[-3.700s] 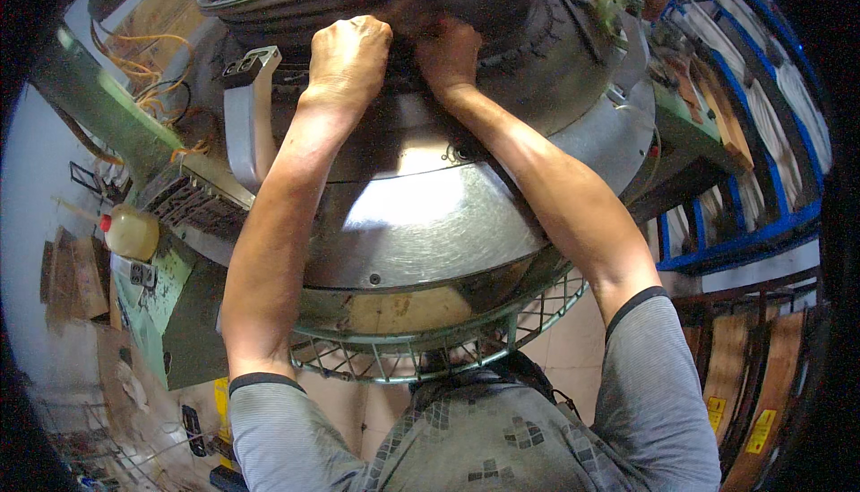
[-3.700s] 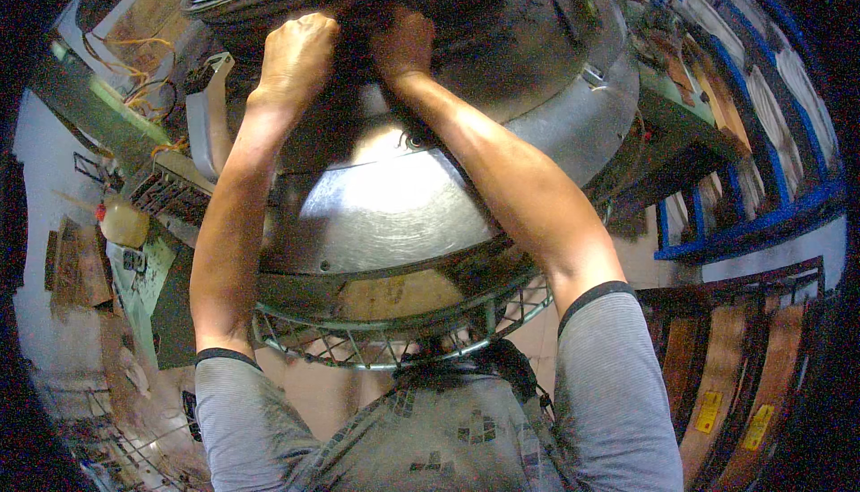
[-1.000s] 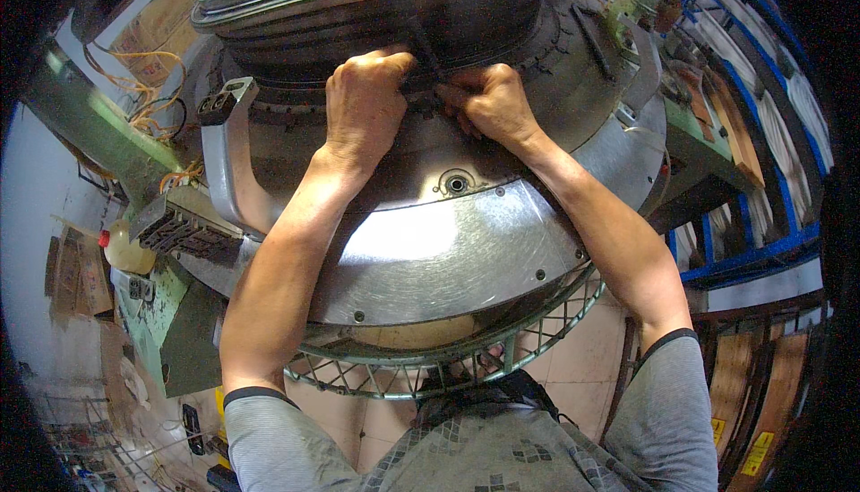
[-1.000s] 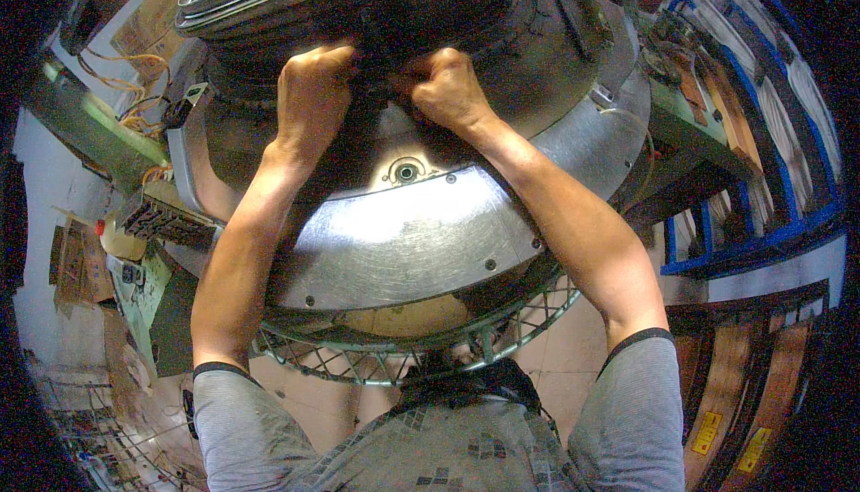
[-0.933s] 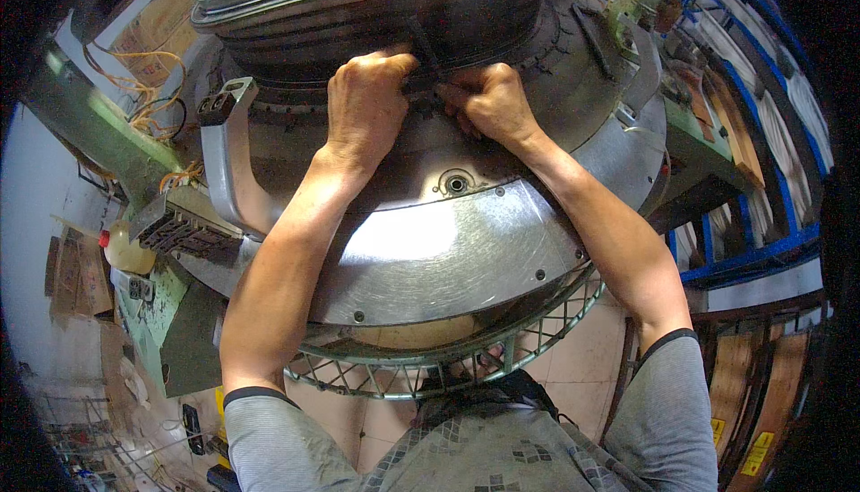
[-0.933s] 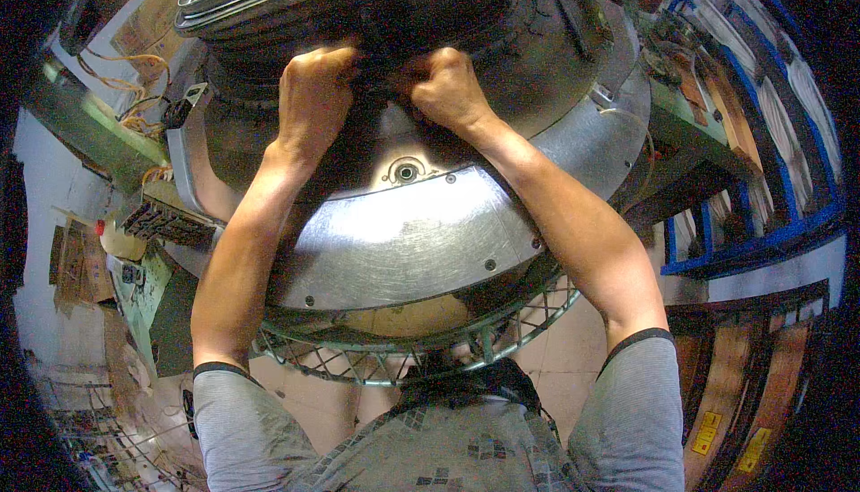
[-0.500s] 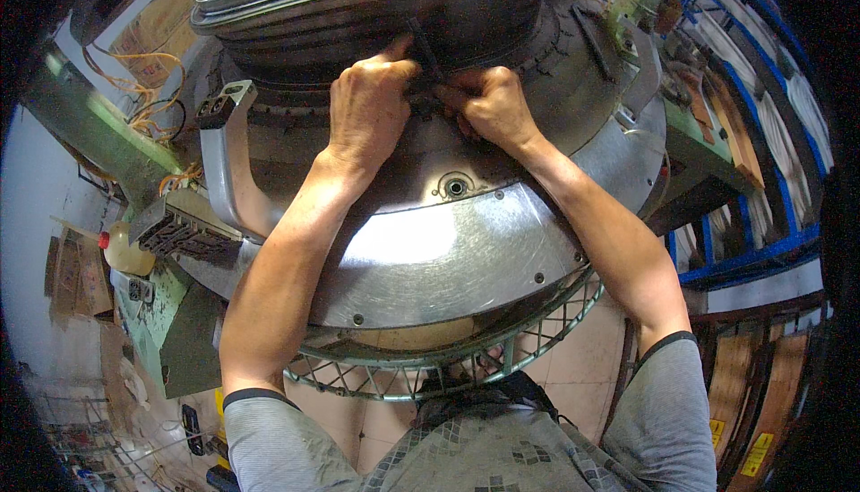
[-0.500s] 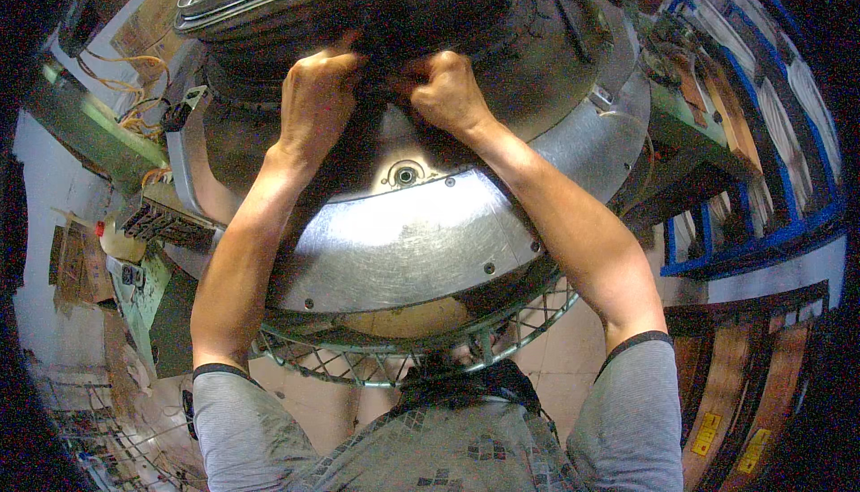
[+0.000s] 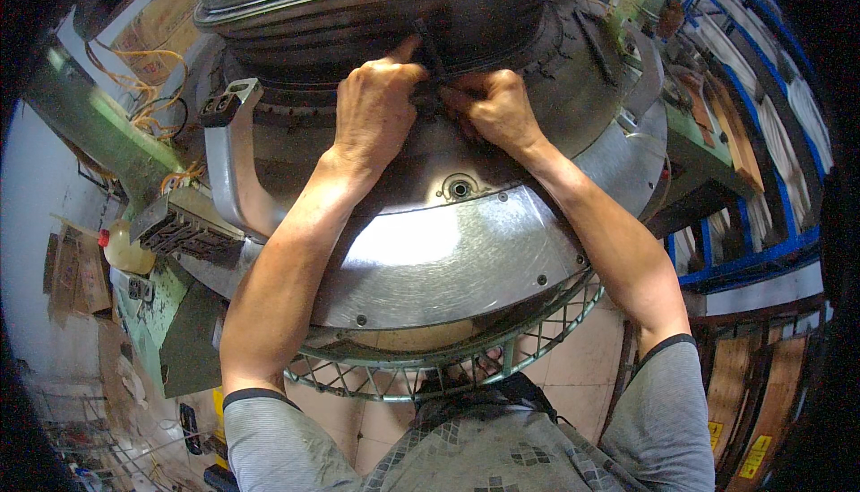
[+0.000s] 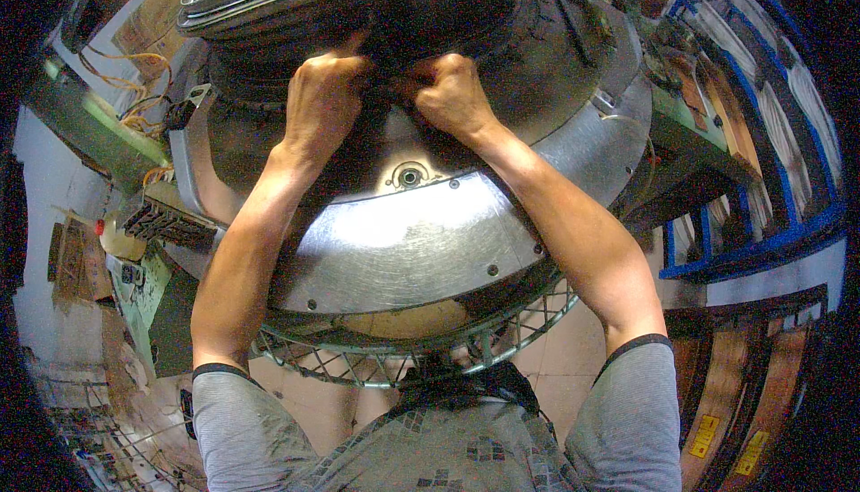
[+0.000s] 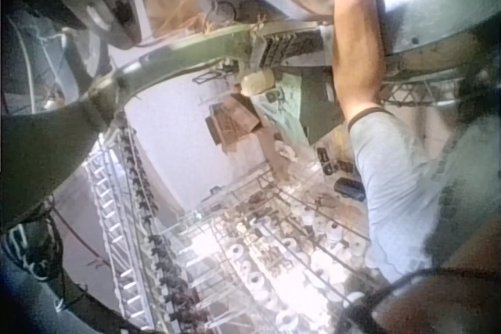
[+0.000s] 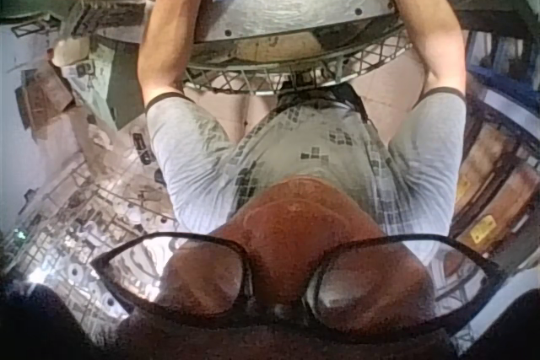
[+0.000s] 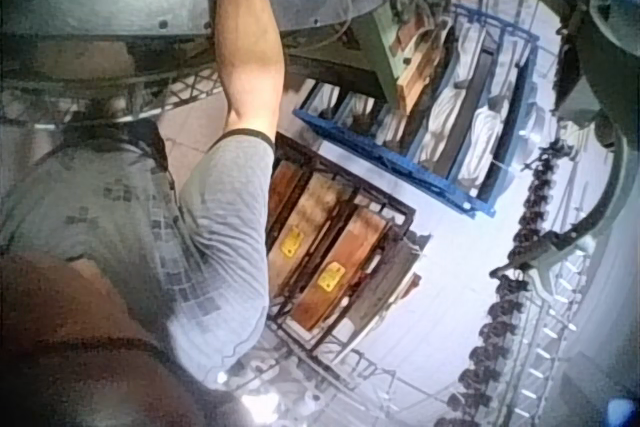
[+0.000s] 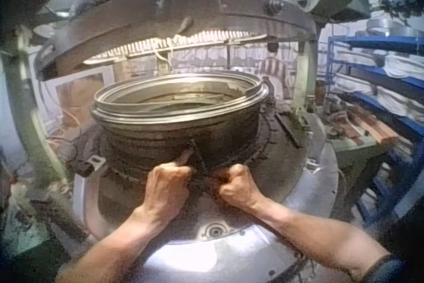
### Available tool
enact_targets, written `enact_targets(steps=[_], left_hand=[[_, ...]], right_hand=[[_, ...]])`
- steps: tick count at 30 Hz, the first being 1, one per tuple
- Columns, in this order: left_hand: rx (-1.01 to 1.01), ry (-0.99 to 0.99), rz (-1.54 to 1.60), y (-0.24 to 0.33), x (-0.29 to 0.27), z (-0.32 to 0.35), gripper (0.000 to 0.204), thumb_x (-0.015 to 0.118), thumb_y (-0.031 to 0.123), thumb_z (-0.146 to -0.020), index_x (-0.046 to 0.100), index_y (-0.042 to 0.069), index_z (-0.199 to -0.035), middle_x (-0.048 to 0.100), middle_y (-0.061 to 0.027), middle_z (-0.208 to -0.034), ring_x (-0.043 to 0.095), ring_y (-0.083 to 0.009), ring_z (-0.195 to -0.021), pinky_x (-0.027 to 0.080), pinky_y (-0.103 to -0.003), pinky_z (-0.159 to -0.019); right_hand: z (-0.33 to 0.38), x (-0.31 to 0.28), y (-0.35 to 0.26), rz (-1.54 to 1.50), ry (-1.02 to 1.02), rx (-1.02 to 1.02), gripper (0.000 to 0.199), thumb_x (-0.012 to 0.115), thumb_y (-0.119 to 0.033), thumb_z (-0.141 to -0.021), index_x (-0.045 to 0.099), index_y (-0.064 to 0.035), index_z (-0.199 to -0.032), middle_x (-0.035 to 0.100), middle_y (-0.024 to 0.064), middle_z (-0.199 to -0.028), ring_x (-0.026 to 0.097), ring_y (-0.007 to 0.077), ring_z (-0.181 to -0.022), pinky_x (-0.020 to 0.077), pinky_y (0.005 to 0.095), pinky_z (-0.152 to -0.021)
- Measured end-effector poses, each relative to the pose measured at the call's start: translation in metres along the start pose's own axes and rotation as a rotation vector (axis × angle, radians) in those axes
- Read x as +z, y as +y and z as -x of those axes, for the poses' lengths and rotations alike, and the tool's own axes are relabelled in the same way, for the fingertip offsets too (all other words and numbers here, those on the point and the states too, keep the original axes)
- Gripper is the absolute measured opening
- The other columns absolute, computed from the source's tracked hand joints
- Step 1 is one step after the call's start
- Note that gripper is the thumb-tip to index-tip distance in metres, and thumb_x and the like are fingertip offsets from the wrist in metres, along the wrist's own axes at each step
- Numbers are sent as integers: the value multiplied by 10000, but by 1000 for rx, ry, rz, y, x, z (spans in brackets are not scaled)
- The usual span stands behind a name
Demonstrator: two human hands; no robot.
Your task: The person repeatedly picks up small black plastic clips from a wooden tray and inserts them into slots around the rim of a large metal machine component. The person works one clip at a time, placing each into a designated slot and pressing it into place.
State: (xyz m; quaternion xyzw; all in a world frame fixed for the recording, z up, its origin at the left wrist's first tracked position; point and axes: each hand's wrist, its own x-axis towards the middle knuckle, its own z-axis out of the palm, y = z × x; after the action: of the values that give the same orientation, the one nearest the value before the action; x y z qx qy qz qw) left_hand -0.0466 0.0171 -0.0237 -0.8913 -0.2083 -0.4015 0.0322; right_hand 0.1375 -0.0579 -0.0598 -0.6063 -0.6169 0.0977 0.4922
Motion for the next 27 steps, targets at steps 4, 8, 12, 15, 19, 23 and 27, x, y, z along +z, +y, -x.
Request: enact_targets(steps=[4, 8, 12, 15, 19, 23, 27], left_hand=[[-16, -8, 8, 0, 0, 0, 300, 641, -70, -661, 756, 63, -904, 718, -183, -1047, 710, -366, -900, 593, -449, -775], [-19, -8, 26, 0, -1, 0, 296, 634, -75, -662, 754, 59, -896, 705, -175, -1139, 712, -365, -901, 598, -443, -784], [-12, 0, 27, 0, 0, 0, 278, 625, -74, -669, 754, 57, -878, 699, -174, -1160, 714, -365, -888, 601, -441, -772], [-19, 3, 31, 0, 1, 0, 268, 620, -73, -674, 753, 55, -868, 696, -165, -1178, 715, -365, -884, 603, -438, -768], [4, 25, 24, 0, 2, -1, 260, 618, -72, -679, 753, 53, -863, 690, -150, -1210, 716, -362, -890, 605, -434, -769], [-5, 15, 35, 1, 2, 0, 263, 614, -78, -676, 752, 48, -861, 681, -147, -1234, 716, -359, -901, 605, -431, -779], [-9, 1, 28, 1, 1, 0, 271, 615, -83, -667, 751, 47, -862, 670, -144, -1259, 715, -360, -908, 605, -428, -791]], right_hand=[[0, 0, 0, -9, 5, -22, 140, 732, -164, -839, 768, -31, -861, 690, 149, -747, 669, 207, -611, 515, 342, -577], [2, 3, 0, -51, 30, -93, 199, 724, -155, -913, 739, -10, -777, 629, 18, -568, 544, 81, -466, 412, 271, -423], [1, 2, 0, -30, 35, -99, 187, 727, -151, -903, 744, -13, -779, 630, 20, -567, 552, 84, -477, 424, 273, -434], [1, 2, 1, 4, 42, -101, 183, 729, -150, -899, 745, -17, -774, 629, 21, -565, 557, 85, -484, 432, 275, -442], [0, 2, 1, -3, 42, -92, 187, 720, -142, -902, 736, -14, -767, 621, 22, -557, 545, 85, -467, 418, 276, -424], [1, 0, -1, 13, 20, -8, 143, 720, -153, -828, 756, -16, -849, 673, 168, -731, 669, 226, -611, 513, 352, -574], [0, -1, -5, 31, 13, 23, 179, 717, -157, -792, 771, -17, -889, 701, 240, -814, 734, 294, -685, 564, 389, -651]])
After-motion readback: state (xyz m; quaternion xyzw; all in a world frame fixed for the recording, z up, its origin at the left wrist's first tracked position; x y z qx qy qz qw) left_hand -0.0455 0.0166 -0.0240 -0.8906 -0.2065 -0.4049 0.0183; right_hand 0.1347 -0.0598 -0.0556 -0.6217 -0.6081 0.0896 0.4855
